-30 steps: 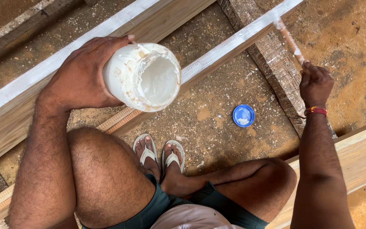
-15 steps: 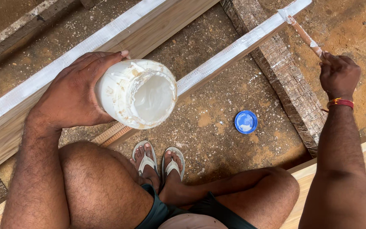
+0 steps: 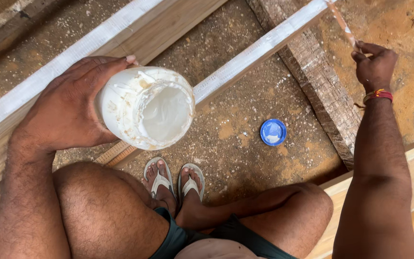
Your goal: The person sits on the floor and applies white paint to a long wooden plank using a brush. They dip the brush into a container, paint the plank, and occasionally smooth the surface with their finger. A banana rests on a nearby plank.
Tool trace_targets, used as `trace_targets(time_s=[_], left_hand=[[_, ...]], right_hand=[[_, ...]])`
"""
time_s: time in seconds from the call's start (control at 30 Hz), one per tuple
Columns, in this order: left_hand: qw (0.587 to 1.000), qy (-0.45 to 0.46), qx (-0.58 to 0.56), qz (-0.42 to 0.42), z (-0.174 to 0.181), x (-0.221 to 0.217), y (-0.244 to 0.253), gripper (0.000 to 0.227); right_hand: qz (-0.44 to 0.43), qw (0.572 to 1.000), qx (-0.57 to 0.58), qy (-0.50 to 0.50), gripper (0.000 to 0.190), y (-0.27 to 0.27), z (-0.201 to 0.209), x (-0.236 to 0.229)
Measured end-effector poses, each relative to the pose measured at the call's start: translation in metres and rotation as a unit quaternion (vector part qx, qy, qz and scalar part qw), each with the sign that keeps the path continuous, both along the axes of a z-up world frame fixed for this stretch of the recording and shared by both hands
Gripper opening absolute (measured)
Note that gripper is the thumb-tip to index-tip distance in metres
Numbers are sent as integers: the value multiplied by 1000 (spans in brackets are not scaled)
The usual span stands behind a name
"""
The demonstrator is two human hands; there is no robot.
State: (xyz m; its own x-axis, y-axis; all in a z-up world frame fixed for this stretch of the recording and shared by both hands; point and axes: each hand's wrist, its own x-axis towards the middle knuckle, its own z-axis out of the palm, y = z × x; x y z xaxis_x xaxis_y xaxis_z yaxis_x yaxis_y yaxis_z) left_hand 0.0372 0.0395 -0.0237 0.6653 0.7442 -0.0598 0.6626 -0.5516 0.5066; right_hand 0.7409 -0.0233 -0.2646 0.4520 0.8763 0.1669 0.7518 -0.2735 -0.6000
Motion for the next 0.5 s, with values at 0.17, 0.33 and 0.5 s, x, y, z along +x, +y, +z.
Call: trace_targets(time_s=[0.17, 0.33, 0.5], left_hand=[[999, 36, 34, -19, 2, 7, 1, 131], [999, 27, 33, -8, 5, 0, -8, 125], [996, -16, 84, -36, 13, -8, -14, 125]], right_hand=[[13, 999, 18, 36, 23, -8, 1, -1], [-47, 992, 23, 112, 29, -15, 5, 11], [42, 996, -59, 51, 20, -47, 11, -54]])
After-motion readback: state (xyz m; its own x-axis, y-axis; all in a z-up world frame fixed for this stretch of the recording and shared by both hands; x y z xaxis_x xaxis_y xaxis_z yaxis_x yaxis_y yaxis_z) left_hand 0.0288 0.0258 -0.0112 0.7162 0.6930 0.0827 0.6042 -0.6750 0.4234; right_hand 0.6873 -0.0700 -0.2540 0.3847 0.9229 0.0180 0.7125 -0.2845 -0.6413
